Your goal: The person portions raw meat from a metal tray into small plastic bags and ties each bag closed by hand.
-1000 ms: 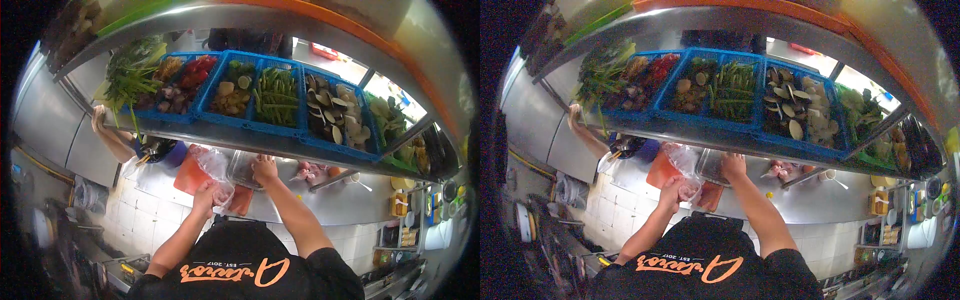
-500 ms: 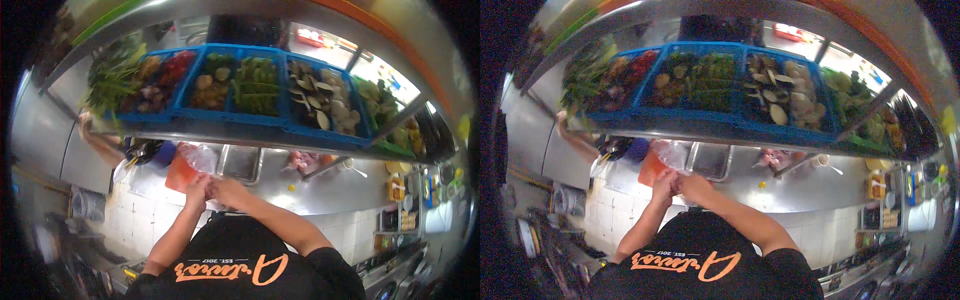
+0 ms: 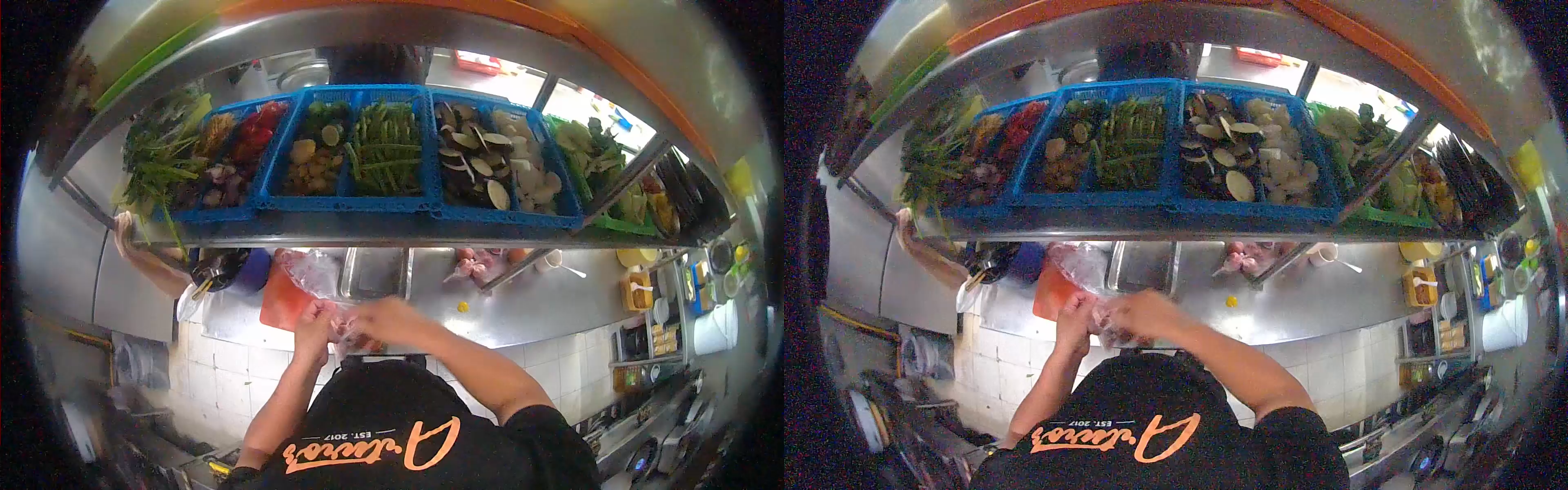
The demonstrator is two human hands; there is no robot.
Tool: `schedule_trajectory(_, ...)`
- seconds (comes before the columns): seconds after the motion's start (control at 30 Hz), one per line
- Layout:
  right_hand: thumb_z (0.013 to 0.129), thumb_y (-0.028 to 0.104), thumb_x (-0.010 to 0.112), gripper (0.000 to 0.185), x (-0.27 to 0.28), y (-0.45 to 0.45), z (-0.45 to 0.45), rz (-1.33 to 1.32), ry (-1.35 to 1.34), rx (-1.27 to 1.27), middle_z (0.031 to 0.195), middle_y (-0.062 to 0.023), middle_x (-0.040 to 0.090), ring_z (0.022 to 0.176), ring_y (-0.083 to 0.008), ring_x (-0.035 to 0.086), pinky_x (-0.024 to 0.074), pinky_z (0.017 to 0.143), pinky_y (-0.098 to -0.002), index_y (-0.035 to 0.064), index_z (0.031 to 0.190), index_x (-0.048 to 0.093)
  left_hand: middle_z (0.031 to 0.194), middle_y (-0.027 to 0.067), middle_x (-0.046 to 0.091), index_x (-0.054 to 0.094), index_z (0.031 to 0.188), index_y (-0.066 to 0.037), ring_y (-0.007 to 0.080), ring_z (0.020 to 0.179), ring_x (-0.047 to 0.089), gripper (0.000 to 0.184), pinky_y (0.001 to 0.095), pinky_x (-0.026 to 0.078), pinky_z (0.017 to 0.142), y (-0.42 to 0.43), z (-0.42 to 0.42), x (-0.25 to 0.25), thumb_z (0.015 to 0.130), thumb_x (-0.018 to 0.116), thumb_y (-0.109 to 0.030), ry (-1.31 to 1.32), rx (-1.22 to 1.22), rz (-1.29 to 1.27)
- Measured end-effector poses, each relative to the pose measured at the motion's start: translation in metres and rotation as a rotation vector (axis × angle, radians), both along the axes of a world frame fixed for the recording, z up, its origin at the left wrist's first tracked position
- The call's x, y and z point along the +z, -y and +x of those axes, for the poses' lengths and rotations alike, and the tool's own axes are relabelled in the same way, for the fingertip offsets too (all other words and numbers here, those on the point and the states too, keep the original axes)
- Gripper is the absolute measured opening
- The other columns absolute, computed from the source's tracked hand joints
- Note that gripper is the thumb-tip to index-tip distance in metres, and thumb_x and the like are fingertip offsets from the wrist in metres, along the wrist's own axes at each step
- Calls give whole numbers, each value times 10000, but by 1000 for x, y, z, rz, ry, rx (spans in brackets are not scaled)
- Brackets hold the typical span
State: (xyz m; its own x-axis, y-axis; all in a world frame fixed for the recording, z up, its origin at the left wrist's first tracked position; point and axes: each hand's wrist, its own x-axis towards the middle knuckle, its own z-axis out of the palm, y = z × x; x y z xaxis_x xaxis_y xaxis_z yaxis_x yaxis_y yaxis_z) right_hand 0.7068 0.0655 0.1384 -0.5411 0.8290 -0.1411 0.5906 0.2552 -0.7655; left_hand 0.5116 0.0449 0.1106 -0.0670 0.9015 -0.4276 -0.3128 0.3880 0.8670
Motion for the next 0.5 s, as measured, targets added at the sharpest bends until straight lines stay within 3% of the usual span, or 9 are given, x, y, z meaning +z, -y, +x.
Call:
schedule_trajectory(0.07,853,307,608,349,11,-20,53,11,31,-327,1032,-180,704,951,-335,680,531,827,-463,107,1130,682,849,69,628,554,1008,-48,151,679,636,95,264,532,559,0,-4,1,962,590,-122,126,37,18)
schedule_trajectory(0.1,851,188,621,250,-37,-35,85,195,-9,-549,968,-194,686,886,-333,681,535,812,-444,117,1086,669,851,70,632,555,1007,-48,155,690,644,91,264,533,557,3,-4,-2,966,586,-122,124,11,5)
schedule_trajectory(0.17,799,208,665,411,-111,-57,149,541,590,-646,1101,-173,624,1014,-352,619,506,865,-449,136,1198,598,857,73,639,558,1006,-47,162,711,660,84,266,535,552,7,2,-14,974,577,-122,120,-50,-19)
schedule_trajectory(0.2,784,212,675,449,-127,-54,168,672,744,-686,1123,-165,608,1035,-365,599,497,866,-465,133,1215,579,858,74,642,555,1032,-43,161,689,659,104,255,511,498,10,9,-18,971,581,-123,144,-36,-15)
schedule_trajectory(0.3,753,243,710,449,-142,-55,192,595,589,-639,1072,-151,629,1034,-378,586,485,879,-490,120,1171,602,864,73,637,548,1068,-37,161,681,661,148,252,494,483,7,8,-19,967,595,-134,193,-25,-36)
schedule_trajectory(0.33,794,199,695,332,-140,-59,190,484,553,-693,993,-120,634,946,-318,620,519,808,-417,78,1090,609,874,70,630,542,1083,-34,164,692,667,165,254,490,487,6,4,-20,967,597,-137,178,-36,-43)
schedule_trajectory(0.47,962,148,581,157,-150,-67,207,132,-578,-612,988,-76,641,929,-183,663,543,688,-278,26,1059,599,867,58,619,544,1081,-46,164,686,661,154,254,483,463,8,5,-17,982,575,-159,214,33,-61)
schedule_trajectory(0.5,965,154,583,181,-108,-54,187,-38,-659,-650,1013,-91,646,950,-193,662,558,703,-301,18,1083,589,868,57,620,544,1082,-48,166,687,660,155,259,488,467,8,5,-17,983,574,-163,214,31,-67)
